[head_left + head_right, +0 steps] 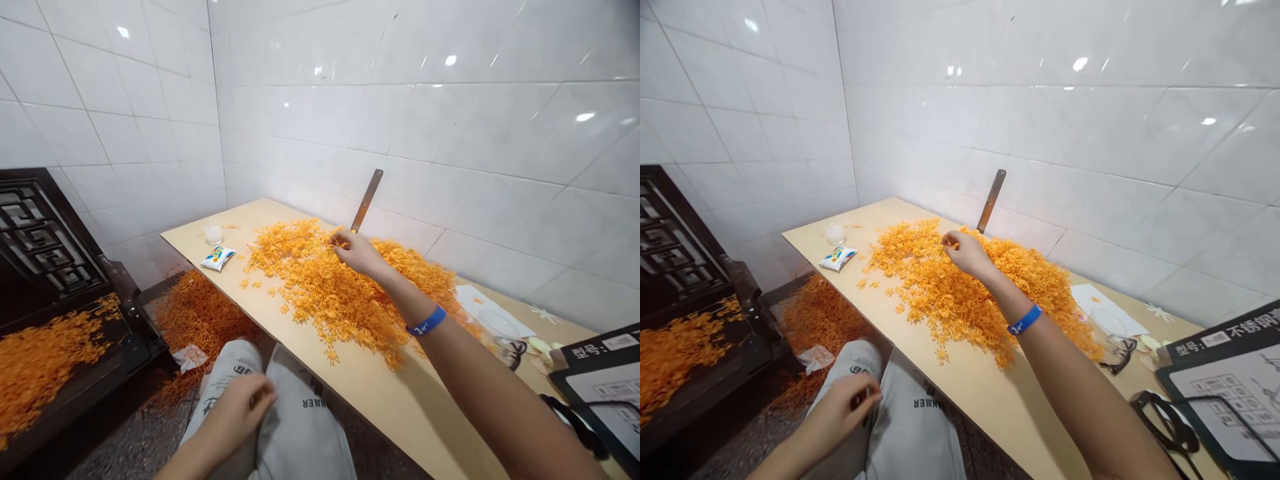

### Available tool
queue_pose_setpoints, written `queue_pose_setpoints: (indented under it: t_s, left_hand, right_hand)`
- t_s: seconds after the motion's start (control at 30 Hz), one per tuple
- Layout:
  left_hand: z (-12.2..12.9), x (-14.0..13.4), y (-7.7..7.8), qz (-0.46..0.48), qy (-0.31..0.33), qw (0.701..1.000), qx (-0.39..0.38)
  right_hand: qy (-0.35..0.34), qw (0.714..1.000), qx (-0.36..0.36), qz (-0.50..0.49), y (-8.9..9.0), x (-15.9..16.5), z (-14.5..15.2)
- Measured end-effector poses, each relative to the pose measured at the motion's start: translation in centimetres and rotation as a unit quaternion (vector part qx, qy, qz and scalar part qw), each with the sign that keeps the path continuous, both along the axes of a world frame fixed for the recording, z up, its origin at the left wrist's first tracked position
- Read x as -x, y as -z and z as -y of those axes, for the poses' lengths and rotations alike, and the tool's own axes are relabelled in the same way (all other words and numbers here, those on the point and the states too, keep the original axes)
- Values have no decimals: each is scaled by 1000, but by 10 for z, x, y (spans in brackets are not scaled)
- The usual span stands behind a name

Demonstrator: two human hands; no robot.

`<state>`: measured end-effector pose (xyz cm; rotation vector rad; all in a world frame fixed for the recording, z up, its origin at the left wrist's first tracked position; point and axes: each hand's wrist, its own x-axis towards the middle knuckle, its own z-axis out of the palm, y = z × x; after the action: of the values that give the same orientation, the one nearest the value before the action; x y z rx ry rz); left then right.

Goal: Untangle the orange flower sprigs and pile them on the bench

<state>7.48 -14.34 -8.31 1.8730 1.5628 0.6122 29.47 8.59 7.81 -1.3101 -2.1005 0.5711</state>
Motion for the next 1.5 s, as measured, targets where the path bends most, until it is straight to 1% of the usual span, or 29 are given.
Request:
queue_pose_setpoints:
  t_s: [0.07,0.1,0.13,0.17,0.2,0.27,0.33,0.4,0.57,0.7,0.8,0.93,1.03,1.17,1.27,1.33,1.4,1.5]
  left_hand:
    - [-33,-9,-41,81,-55,989,-115]
    - [-54,-16,-61,105,-79,978,-162]
    - [-78,-22,-77,128,-88,969,-195]
    - [-102,-29,-90,148,-79,964,-205]
    - [-126,-35,-100,162,-59,966,-192]
    - [-166,-46,-110,182,-45,967,-172]
    - [-193,-54,-113,203,-46,964,-167]
    - [-209,-62,-114,234,-40,958,-162]
    - [-231,-86,-116,313,14,943,-110]
    - [-244,-102,-118,376,29,922,-86]
    - [-247,-109,-118,411,33,908,-73]
    - [-251,-115,-120,424,39,904,-38]
    - [-263,-112,-124,430,-6,902,-31]
    - [-282,-92,-128,410,-97,906,-44]
    - [-288,-75,-126,350,-128,927,-37]
    - [-289,-69,-126,303,-124,944,-30]
    - [-289,-68,-126,265,-105,958,-31]
    - [-289,-70,-130,224,-68,971,-57]
  right_hand:
    - [-3,995,55,-83,2,0,2]
    - [-2,990,76,-121,3,1,4]
    - [2,985,88,-152,5,2,5]
    - [6,980,91,-175,7,3,7]
    - [9,977,90,-192,10,4,9]
    - [14,970,89,-225,16,6,12]
    - [17,960,92,-262,22,7,13]
    - [17,950,99,-297,27,8,13]
    - [1,929,126,-348,30,7,12]
    - [-11,913,146,-381,29,3,9]
    - [-22,917,124,-378,33,0,4]
    - [-8,931,62,-360,41,2,-3]
    - [-15,935,40,-353,41,5,-1]
    - [-23,931,18,-364,39,5,4]
    - [-7,919,35,-394,40,2,2]
    - [5,908,54,-415,42,1,-1]
    - [18,900,66,-430,44,0,-4]
    - [30,896,72,-437,45,0,-6]
